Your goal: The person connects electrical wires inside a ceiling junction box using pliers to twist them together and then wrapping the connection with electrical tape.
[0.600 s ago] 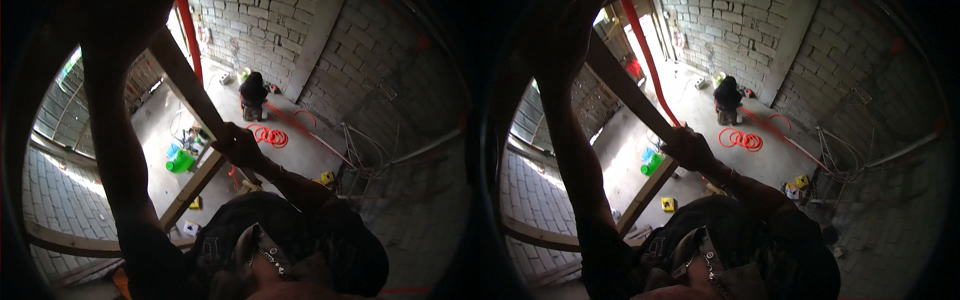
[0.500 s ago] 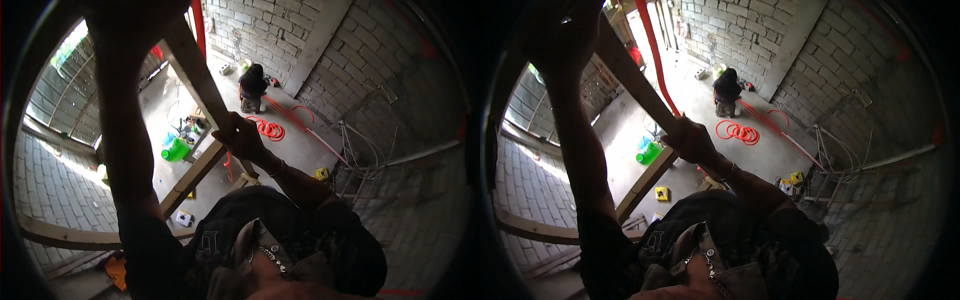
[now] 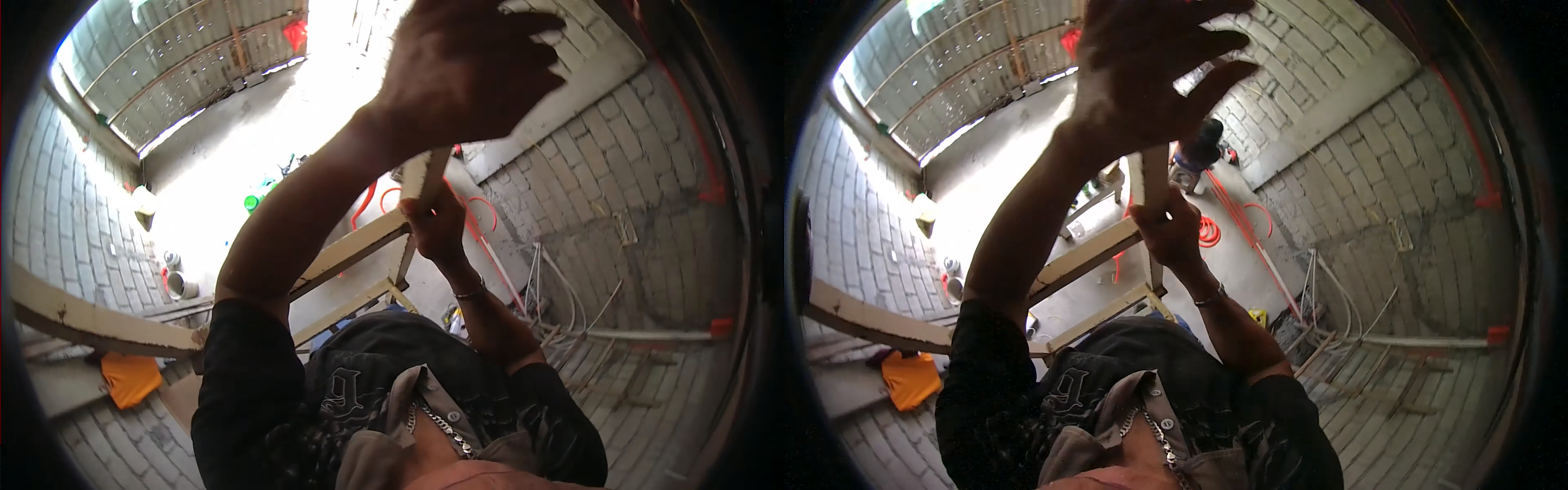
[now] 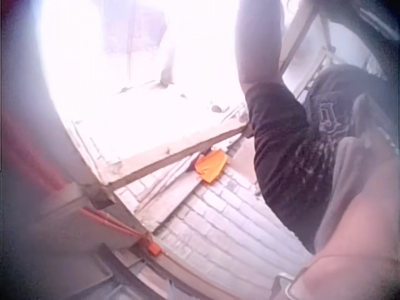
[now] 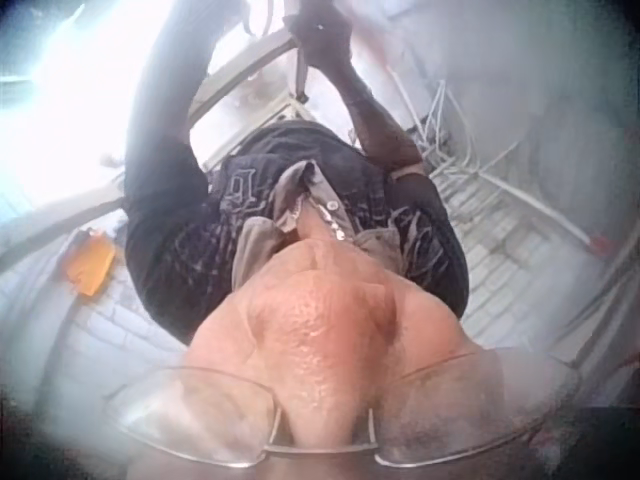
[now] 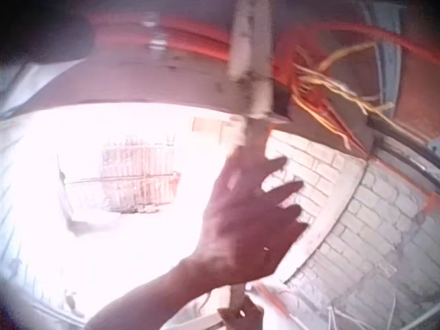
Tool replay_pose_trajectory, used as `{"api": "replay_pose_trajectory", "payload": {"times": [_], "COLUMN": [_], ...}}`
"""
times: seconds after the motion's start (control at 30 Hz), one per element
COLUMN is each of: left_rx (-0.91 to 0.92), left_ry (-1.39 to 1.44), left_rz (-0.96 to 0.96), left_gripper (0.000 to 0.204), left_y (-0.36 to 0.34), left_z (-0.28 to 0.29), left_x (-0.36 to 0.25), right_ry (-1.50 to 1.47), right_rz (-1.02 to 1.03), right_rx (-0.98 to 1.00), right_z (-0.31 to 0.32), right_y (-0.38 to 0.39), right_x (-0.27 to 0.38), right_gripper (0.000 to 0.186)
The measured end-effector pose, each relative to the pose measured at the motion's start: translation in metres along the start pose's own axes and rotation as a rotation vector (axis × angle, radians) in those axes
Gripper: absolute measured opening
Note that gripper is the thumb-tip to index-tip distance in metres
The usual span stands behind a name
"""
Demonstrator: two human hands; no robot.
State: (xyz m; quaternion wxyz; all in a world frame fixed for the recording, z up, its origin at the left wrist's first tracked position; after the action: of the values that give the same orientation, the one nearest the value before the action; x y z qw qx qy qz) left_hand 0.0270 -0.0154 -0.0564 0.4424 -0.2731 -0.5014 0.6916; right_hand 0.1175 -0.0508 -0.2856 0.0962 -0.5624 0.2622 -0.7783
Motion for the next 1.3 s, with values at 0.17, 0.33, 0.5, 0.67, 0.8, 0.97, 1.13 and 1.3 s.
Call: {"api": "replay_pose_trajectory", "payload": {"times": [0.17, 0.33, 0.5, 0.67, 0.8, 0.97, 1.13, 1.3], "left_rx": [-0.436, -0.406, -0.446, -0.434, -0.367, -0.26, -0.099, -0.036], "left_ry": [0.237, -0.01, -0.028, 0.003, -0.073, -0.176, -0.215, -0.241], "left_rz": [-0.065, -0.1, -0.101, -0.096, -0.118, -0.095, -0.009, -0.002], "left_gripper": [0.008, 0.013, 0.014, 0.008, 0.008, 0.013, 0.014, 0.015], "left_y": [0.018, 0.022, 0.021, 0.017, 0.016, 0.01, 0.013, 0.015], "left_z": [0.007, 0.011, 0.008, 0.006, 0.007, 0.001, -0.011, -0.013], "left_x": [0.01, 0.005, 0.006, 0.004, 0.004, 0.002, -0.006, -0.01], "right_ry": [0.018, -0.018, -0.003, -0.01, 0.001, -0.071, -0.106, -0.123], "right_rz": [-0.112, -0.062, -0.067, -0.094, -0.016, -0.082, -0.054, -0.047], "right_rx": [0.015, 0.033, 0.034, 0.032, 0.094, 0.119, 0.13, 0.153], "right_z": [-0.004, -0.006, -0.006, -0.002, -0.001, 0.0, 0.005, 0.006], "right_y": [0.001, 0.001, -0.002, 0.0, -0.003, -0.008, -0.012, -0.012], "right_x": [0.005, 0.004, 0.006, 0.002, 0.001, 0.011, 0.009, 0.011], "right_gripper": [0.027, 0.028, 0.028, 0.027, 0.03, 0.036, 0.043, 0.045]}}
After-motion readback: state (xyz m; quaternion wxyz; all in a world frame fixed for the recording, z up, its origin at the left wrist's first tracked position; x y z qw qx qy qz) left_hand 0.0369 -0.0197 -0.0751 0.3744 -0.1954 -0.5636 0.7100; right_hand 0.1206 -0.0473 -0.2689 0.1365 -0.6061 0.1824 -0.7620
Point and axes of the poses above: each hand's wrist, its own y-axis away from the middle knuckle, its own z-axis out of the back of the hand, x = y × z, the point moved 6 cm from there along -y, towards the middle knuckle, and after that the axes turned 9 degrees about -y, right-handed, at the moved point
